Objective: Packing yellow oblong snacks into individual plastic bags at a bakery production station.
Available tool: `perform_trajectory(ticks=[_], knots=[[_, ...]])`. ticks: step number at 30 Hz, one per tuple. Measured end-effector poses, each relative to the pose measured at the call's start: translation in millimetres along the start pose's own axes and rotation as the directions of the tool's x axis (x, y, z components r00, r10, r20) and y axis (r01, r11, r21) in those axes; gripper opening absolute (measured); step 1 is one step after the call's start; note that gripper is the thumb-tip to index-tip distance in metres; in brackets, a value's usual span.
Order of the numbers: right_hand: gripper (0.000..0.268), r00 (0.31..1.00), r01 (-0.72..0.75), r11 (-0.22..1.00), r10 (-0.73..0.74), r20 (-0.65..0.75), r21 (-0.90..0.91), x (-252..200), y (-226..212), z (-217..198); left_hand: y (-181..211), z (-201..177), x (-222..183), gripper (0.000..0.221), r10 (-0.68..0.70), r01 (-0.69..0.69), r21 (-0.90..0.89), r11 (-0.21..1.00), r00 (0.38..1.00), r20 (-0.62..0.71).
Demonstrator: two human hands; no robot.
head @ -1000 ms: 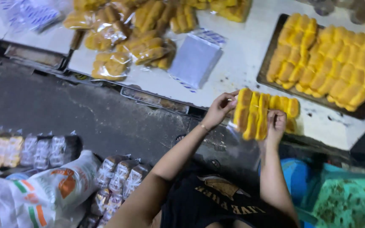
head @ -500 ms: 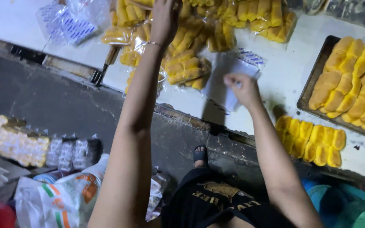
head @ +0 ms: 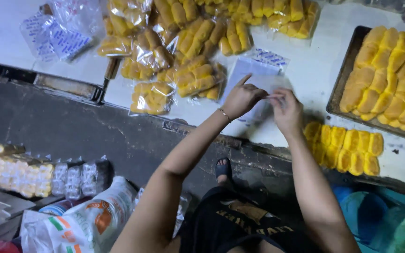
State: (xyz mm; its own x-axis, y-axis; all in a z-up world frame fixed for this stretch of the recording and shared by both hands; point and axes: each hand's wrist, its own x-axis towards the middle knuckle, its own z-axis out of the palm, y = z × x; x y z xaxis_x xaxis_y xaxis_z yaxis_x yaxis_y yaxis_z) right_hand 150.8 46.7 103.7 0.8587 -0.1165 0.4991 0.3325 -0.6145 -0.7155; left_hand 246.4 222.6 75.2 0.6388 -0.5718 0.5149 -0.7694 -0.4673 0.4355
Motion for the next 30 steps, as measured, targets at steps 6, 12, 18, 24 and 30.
perform_trajectory(ticks=[6,12,18,24,30], knots=[[0.014,0.998,-0.07,0.995,0.069,0.011,0.066,-72,-69,-73,137,-55,-47,0.029,-0.099,0.037,-0.564,0.825,0.992,-0.079],[0.008,0.751,-0.641,0.53,0.582,0.311,0.556,-202,-14,-96,186,60,-135,0.017,-0.47,0.566,-0.769,0.297,0.788,0.398],[0.032,0.45,-0.511,-0.27,0.724,0.522,0.816,-235,45,-154,225,84,-122,0.045,-0.346,0.635,-0.632,-0.444,0.53,0.774],[0.007,0.472,-0.436,0.267,0.881,-0.034,0.859,-231,8,-142,233,135,-119,0.021,-0.61,0.549,-0.796,-0.255,0.547,0.573],[0.016,0.663,-0.597,0.802,0.508,-0.55,0.022,-252,69,-120,228,155,-109,0.021,-0.718,0.629,-0.711,0.314,0.647,0.256]])
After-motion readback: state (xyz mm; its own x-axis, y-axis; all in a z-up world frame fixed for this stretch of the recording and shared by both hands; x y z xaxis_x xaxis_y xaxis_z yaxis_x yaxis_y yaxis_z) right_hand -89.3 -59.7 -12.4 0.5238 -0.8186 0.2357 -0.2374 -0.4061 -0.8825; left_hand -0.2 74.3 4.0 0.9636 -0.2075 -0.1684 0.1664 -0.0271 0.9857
